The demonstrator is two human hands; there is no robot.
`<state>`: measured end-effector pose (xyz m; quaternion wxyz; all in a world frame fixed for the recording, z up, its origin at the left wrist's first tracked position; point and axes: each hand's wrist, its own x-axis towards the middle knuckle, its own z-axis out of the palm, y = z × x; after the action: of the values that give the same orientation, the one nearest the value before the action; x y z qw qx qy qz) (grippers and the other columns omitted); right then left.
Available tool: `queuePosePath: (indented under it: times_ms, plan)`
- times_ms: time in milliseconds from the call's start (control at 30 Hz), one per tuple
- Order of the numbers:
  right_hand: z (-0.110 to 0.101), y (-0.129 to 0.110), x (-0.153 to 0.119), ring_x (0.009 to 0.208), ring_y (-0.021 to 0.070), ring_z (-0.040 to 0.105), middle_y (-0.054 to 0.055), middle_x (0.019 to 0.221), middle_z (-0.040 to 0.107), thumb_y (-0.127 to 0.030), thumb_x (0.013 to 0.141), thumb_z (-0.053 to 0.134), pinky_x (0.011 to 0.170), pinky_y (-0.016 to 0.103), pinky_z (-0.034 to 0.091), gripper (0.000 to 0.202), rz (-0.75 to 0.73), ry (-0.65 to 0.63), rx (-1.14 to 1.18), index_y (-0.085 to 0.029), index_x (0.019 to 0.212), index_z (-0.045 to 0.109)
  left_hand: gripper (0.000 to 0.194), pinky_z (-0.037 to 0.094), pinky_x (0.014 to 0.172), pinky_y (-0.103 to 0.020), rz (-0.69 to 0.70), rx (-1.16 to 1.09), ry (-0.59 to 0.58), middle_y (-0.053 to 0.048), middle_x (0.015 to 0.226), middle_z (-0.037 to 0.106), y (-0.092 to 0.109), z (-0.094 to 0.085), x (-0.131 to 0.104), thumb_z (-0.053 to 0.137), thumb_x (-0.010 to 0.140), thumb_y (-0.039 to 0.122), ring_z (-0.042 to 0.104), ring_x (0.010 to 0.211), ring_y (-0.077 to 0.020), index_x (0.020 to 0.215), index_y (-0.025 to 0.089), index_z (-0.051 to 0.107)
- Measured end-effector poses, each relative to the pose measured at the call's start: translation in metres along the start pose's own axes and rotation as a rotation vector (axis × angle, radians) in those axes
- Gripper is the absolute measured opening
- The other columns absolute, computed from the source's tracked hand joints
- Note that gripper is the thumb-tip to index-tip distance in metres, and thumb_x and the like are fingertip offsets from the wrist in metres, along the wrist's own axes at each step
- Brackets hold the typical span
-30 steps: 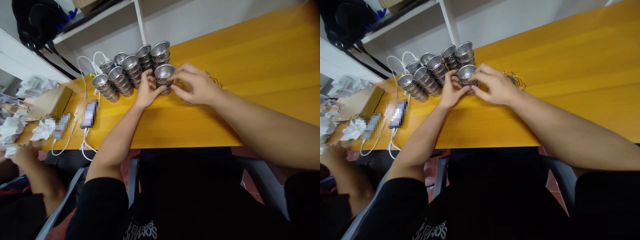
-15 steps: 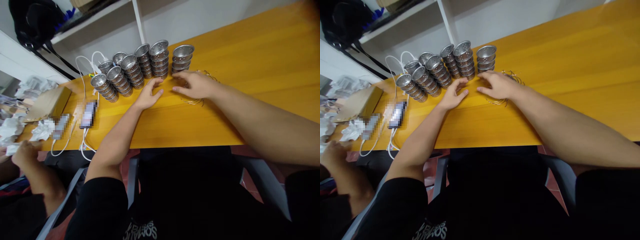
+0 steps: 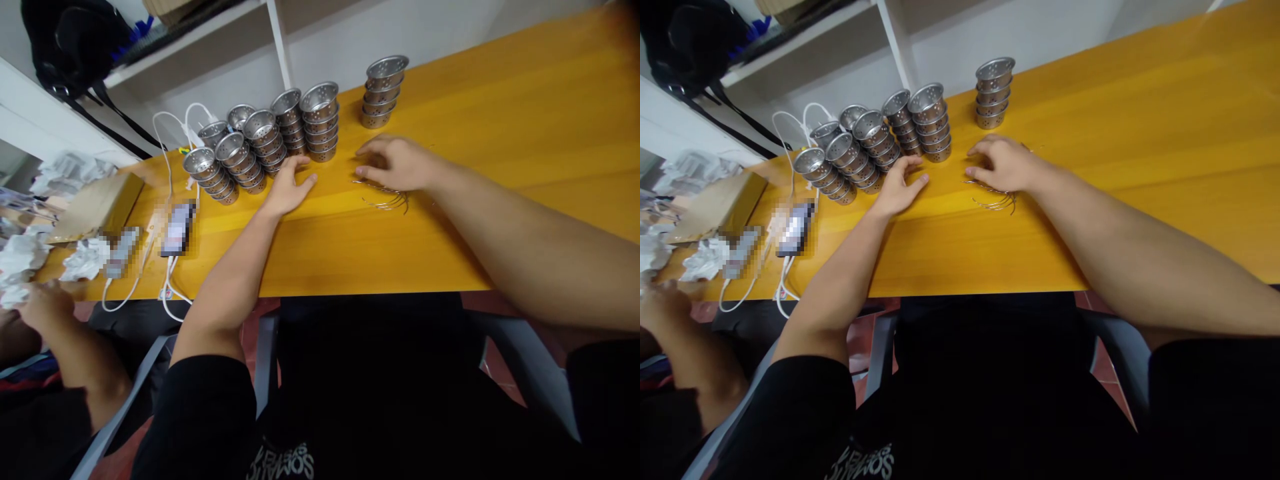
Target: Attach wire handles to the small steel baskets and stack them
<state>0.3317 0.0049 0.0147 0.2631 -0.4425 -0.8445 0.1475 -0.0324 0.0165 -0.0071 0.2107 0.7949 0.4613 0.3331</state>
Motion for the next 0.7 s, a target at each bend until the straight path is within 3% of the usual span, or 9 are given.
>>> queuePosePath:
  times_ms: [200,267,333,400,433,500,600,700]
  plan:
    - [0.008,-0.038,-0.006,0.161,0.0521,0.082,0.020,0.174,0.085,-0.062,0.120,0.073,0.142,0.077,0.064,0.065,-0.156,-0.073,0.076,-0.027,0.173,0.085,0.063,0.039,0.170,-0.057,0.068,0.047,-0.147,-0.022,0.209,0.054,0.014,0.006,0.001,0.087,0.113,0.032,0.052,0.200,-0.0347,0.173,0.022,0.071]
    - [0.011,-0.050,-0.008,0.167,0.0512,0.079,0.019,0.182,0.081,-0.059,0.122,0.071,0.145,0.076,0.062,0.068,-0.177,-0.083,0.093,-0.026,0.180,0.080,0.062,0.039,0.171,-0.057,0.070,0.064,-0.168,-0.019,0.210,0.053,0.024,0.003,-0.001,0.088,0.112,0.027,0.051,0.201,-0.0344,0.172,0.023,0.074]
    - [0.014,-0.059,-0.007,0.171,0.0505,0.077,0.020,0.188,0.076,-0.057,0.123,0.070,0.147,0.076,0.060,0.072,-0.183,-0.110,0.097,-0.024,0.187,0.073,0.049,0.055,0.162,-0.055,0.027,0.052,-0.143,-0.019,0.195,0.072,0.037,-0.006,-0.004,0.082,0.115,0.021,0.072,0.183,-0.0327,0.164,0.020,0.079]
    - [0.017,-0.064,-0.002,0.173,0.0501,0.075,0.021,0.190,0.074,-0.054,0.123,0.070,0.147,0.076,0.060,0.079,-0.187,-0.151,0.100,-0.022,0.194,0.064,0.029,0.074,0.137,-0.048,-0.060,0.079,-0.082,-0.016,0.157,0.095,0.052,-0.018,-0.009,0.074,0.118,0.017,0.094,0.139,-0.0285,0.145,0.019,0.085]
    - [0.019,-0.065,0.003,0.174,0.0497,0.075,0.021,0.190,0.073,-0.054,0.123,0.071,0.148,0.076,0.060,0.082,-0.193,-0.170,0.103,-0.022,0.198,0.060,0.020,0.078,0.125,-0.047,-0.108,0.135,-0.032,-0.014,0.139,0.098,0.059,-0.025,-0.011,0.073,0.118,0.017,0.095,0.120,-0.0270,0.132,0.020,0.088]
    - [0.024,-0.065,0.017,0.176,0.0490,0.074,0.020,0.191,0.073,-0.054,0.124,0.073,0.149,0.076,0.059,0.088,-0.211,-0.196,0.116,-0.024,0.203,0.052,0.012,0.078,0.118,-0.050,-0.211,0.256,0.045,-0.011,0.116,0.096,0.071,-0.038,-0.015,0.076,0.117,0.017,0.092,0.107,-0.0280,0.113,0.022,0.087]
    - [0.034,-0.062,0.045,0.176,0.0491,0.073,0.017,0.192,0.073,-0.058,0.122,0.079,0.150,0.077,0.058,0.097,-0.215,-0.203,0.145,-0.029,0.208,0.045,0.001,0.074,0.129,-0.060,-0.333,0.351,0.057,-0.014,0.122,0.093,0.082,-0.046,-0.019,0.085,0.115,0.022,0.091,0.122,-0.0360,0.116,0.022,0.085]
    - [0.045,-0.057,0.072,0.173,0.0504,0.075,0.021,0.189,0.074,-0.060,0.120,0.080,0.149,0.075,0.060,0.096,-0.178,-0.177,0.146,-0.024,0.204,0.052,0.017,0.066,0.145,-0.065,-0.361,0.372,0.064,-0.020,0.143,0.088,0.087,-0.042,-0.021,0.090,0.114,0.026,0.086,0.149,-0.0430,0.129,0.021,0.082]
